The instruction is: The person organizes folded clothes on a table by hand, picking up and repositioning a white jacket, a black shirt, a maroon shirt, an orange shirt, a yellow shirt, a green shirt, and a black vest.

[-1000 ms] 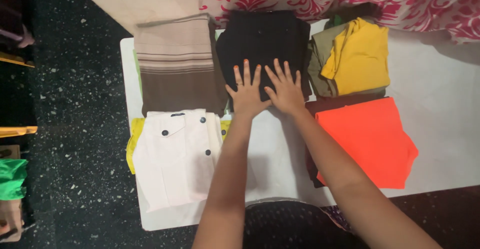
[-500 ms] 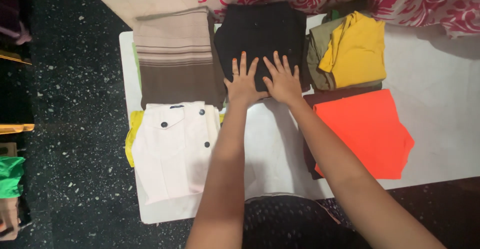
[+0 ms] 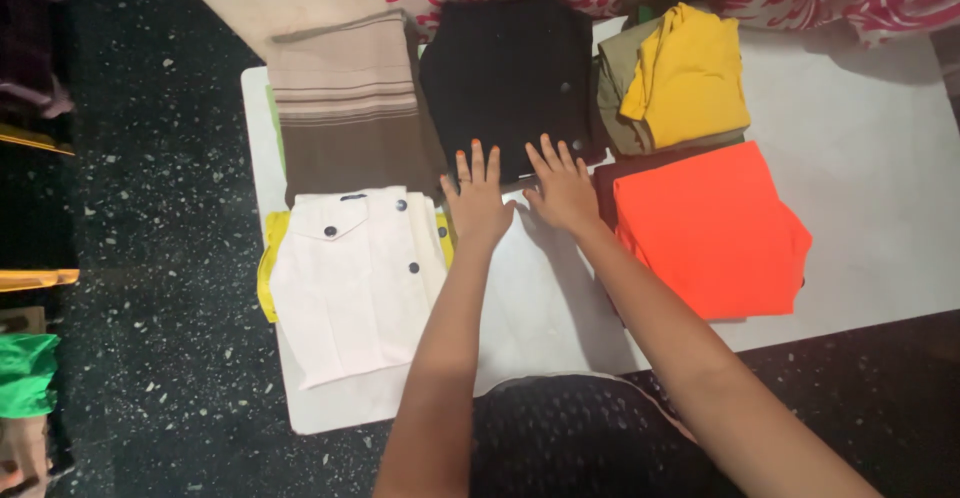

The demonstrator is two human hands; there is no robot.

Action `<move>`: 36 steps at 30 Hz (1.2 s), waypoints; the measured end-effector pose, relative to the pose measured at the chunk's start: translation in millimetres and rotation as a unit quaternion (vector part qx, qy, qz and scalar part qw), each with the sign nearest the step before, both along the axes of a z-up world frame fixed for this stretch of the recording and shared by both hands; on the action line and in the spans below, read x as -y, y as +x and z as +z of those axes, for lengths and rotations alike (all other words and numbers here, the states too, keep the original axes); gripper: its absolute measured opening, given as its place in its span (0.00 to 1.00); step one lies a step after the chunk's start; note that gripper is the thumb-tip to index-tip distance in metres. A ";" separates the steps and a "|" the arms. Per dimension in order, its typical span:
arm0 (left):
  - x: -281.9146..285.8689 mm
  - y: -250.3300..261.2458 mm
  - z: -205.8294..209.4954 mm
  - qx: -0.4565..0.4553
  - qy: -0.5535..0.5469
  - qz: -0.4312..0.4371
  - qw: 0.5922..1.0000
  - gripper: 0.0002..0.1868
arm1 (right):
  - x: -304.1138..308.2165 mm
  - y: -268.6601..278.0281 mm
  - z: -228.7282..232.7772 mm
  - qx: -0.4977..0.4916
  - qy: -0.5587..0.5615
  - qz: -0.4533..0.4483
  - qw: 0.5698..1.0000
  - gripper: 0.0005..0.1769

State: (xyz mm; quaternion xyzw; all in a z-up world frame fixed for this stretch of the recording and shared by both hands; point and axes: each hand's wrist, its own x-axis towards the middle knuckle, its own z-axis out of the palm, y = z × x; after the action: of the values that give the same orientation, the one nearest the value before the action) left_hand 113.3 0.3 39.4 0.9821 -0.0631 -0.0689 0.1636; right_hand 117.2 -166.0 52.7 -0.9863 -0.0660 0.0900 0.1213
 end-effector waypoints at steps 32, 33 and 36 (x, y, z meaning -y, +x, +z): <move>-212.1 -165.2 3.0 0.058 -0.085 0.410 0.906 0.54 | -138.1 -125.3 -92.0 -0.105 0.315 -0.033 0.943 0.40; -224.4 -167.3 -9.2 0.063 -0.120 0.415 0.899 0.56 | -143.4 -124.6 -86.5 -0.112 0.305 -0.058 0.944 0.39; -245.2 -167.4 8.1 -0.033 -0.150 0.425 0.892 0.60 | -171.2 -130.6 -40.6 -0.137 0.335 -0.131 0.923 0.37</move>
State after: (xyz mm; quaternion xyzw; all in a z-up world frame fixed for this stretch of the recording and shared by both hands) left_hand -54.1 245.5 47.5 0.8761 0.3565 -0.0145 0.3244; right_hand -13.4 5.2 12.2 -0.8659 0.0545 0.1805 0.4634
